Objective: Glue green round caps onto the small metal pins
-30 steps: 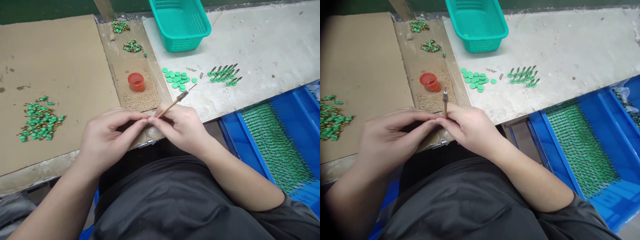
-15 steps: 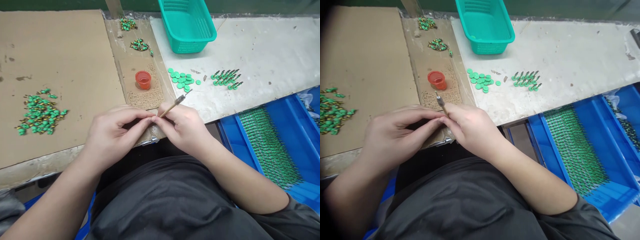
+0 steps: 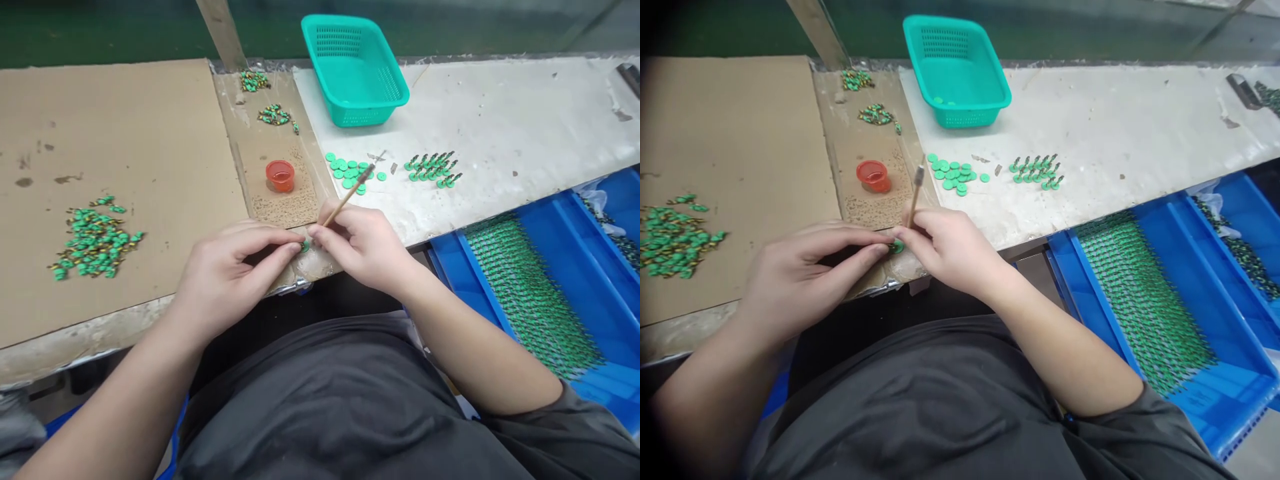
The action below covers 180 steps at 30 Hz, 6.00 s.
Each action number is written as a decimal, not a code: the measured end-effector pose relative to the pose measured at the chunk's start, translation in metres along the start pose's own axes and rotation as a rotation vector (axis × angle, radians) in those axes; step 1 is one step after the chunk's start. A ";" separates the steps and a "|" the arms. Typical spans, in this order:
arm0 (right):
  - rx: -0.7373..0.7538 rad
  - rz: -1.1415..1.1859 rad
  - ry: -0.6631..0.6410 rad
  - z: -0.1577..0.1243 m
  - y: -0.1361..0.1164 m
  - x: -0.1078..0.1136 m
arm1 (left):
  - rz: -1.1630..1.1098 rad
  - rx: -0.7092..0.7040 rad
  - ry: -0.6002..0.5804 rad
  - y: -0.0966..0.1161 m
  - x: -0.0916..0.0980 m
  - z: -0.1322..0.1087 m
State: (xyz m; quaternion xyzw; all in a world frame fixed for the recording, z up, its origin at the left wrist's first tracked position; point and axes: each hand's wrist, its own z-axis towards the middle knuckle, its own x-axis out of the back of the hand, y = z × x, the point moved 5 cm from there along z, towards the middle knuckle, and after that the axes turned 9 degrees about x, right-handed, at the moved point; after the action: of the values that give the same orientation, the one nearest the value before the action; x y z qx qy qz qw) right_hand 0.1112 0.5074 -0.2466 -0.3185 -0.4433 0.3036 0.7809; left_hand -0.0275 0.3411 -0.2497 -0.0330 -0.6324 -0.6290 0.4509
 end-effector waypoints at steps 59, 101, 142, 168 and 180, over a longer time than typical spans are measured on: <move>0.050 -0.030 -0.167 0.011 0.004 -0.010 | 0.216 -0.127 -0.052 0.007 -0.004 0.004; -0.121 0.125 0.378 -0.040 0.012 0.014 | -0.250 0.429 -0.006 0.066 0.045 -0.003; -0.104 -0.056 0.579 -0.156 -0.005 0.080 | 0.275 -0.262 -0.012 0.120 -0.177 0.172; -0.174 0.442 0.601 -0.154 -0.035 0.106 | 0.533 -0.075 -0.302 0.080 -0.112 0.192; -0.063 0.395 0.732 -0.134 -0.069 0.128 | 0.267 0.129 -0.312 0.074 -0.031 0.081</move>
State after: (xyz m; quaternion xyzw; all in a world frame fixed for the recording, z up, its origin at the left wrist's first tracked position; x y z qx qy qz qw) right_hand 0.2973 0.5311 -0.1836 -0.5081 -0.0760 0.3004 0.8036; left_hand -0.0071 0.4400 -0.1965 -0.1848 -0.7234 -0.5092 0.4281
